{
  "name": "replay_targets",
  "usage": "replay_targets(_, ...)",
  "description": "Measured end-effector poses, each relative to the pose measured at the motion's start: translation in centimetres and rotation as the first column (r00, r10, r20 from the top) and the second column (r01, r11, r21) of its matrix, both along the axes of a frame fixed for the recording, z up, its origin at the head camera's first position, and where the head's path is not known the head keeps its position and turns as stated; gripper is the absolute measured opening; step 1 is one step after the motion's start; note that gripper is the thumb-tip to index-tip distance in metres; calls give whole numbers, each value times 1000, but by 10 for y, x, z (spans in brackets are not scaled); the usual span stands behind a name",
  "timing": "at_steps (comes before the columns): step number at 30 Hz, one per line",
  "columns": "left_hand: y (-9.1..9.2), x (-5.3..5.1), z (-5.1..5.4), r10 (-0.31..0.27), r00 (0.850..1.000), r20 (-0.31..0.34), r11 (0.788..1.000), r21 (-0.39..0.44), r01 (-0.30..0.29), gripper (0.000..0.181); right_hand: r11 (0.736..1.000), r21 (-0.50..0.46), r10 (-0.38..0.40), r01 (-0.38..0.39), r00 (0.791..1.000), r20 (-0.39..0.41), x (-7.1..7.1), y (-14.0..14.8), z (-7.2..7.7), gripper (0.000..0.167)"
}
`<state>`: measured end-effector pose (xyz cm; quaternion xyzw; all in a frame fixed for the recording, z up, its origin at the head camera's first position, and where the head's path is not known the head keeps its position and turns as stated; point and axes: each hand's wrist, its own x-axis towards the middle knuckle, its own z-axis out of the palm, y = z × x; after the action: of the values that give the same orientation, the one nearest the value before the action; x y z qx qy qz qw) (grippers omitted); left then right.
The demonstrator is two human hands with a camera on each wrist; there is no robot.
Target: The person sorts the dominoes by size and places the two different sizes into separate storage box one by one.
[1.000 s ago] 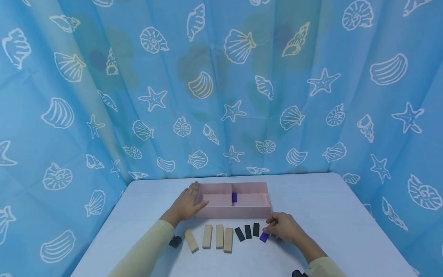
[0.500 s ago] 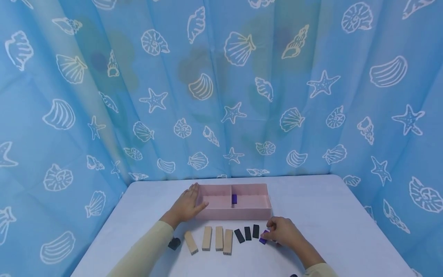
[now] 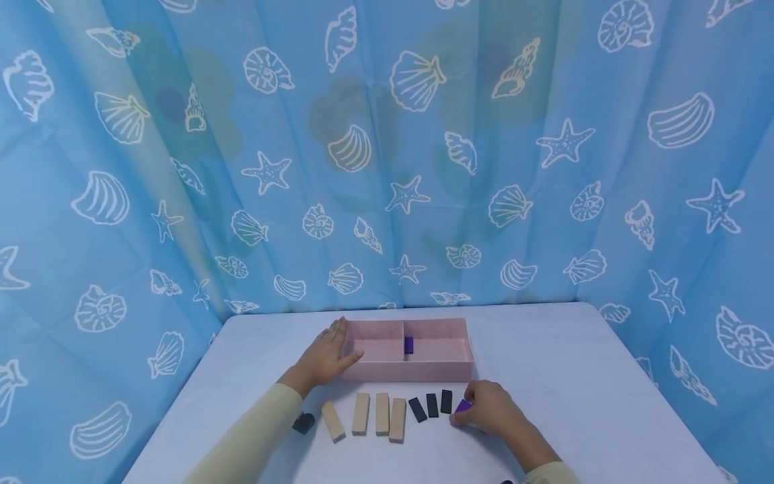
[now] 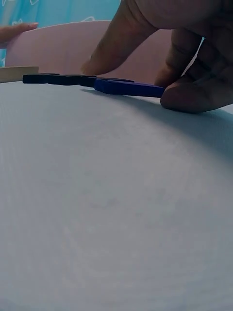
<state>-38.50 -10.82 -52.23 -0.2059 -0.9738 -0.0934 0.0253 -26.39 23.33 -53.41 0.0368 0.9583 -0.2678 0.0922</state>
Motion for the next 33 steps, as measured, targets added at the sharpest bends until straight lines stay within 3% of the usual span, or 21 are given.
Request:
replay_targets(12,0,4,7,-1,1000,20,1000,-8,2,92,1000,9,21,-20,999,-47,4,-2,0,45)
replay_targets(20,0,6,6,-2,1000,12,999,-51,3,105,999,-31,27,-30,997,-75,8,-1,0,47)
replay_targets(33,2,8,6,11,1000,16,1000,-1,-11,92,991,-110,66,-75,995,-79,5,-2,1,42)
